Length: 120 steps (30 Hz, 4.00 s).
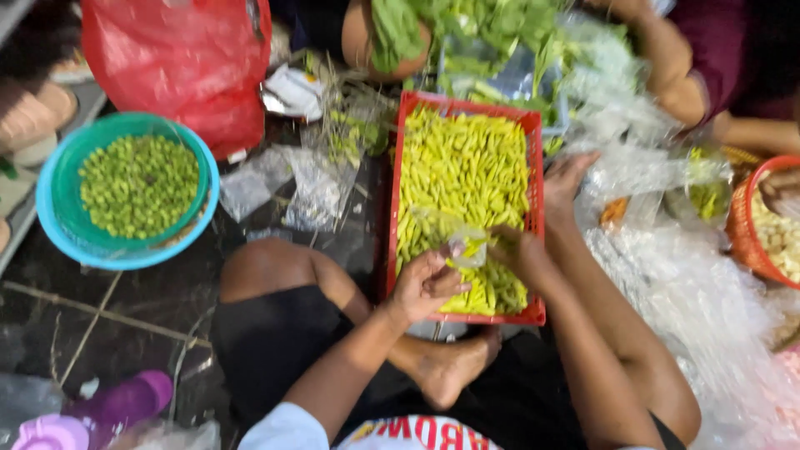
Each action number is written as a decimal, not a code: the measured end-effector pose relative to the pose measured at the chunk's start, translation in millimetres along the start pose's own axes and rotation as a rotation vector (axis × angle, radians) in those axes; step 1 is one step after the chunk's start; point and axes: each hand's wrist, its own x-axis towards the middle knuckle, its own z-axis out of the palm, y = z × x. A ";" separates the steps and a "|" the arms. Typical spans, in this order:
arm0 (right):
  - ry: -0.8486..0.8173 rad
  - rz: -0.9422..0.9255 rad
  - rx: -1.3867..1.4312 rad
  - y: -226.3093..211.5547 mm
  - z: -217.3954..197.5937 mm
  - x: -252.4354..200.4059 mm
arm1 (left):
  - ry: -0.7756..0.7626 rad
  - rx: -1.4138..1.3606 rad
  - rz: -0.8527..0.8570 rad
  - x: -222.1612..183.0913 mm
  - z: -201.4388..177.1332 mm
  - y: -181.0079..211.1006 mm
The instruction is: The person is sitting on the floor, picking up small green peppers from a red plastic crate and packing them into small clear plastic bags.
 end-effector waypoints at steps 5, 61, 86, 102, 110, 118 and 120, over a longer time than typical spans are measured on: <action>0.104 -0.011 0.191 -63.0 -82.4 -26.7 | -0.029 0.022 0.025 1.6 -1.8 -1.0; -0.035 -0.110 0.737 -135.6 -66.5 -54.1 | 0.034 -0.141 -0.014 -1.7 63.0 15.1; 0.084 -0.163 0.697 -129.8 -94.1 -33.4 | -0.174 -0.099 -0.019 -4.5 13.7 -2.9; 0.464 -0.176 -0.125 -11.3 -17.9 190.4 | -0.195 0.052 -0.039 -3.0 16.7 9.3; 0.523 -0.153 -0.538 -20.4 35.7 151.7 | -0.202 0.084 -0.051 -0.5 44.5 20.5; 0.450 -0.190 0.235 0.2 -8.3 108.1 | -0.170 0.102 -0.039 -10.1 28.2 16.7; 0.507 -0.131 1.017 -4.1 -20.1 86.5 | -0.168 0.107 -0.041 -12.9 32.4 16.7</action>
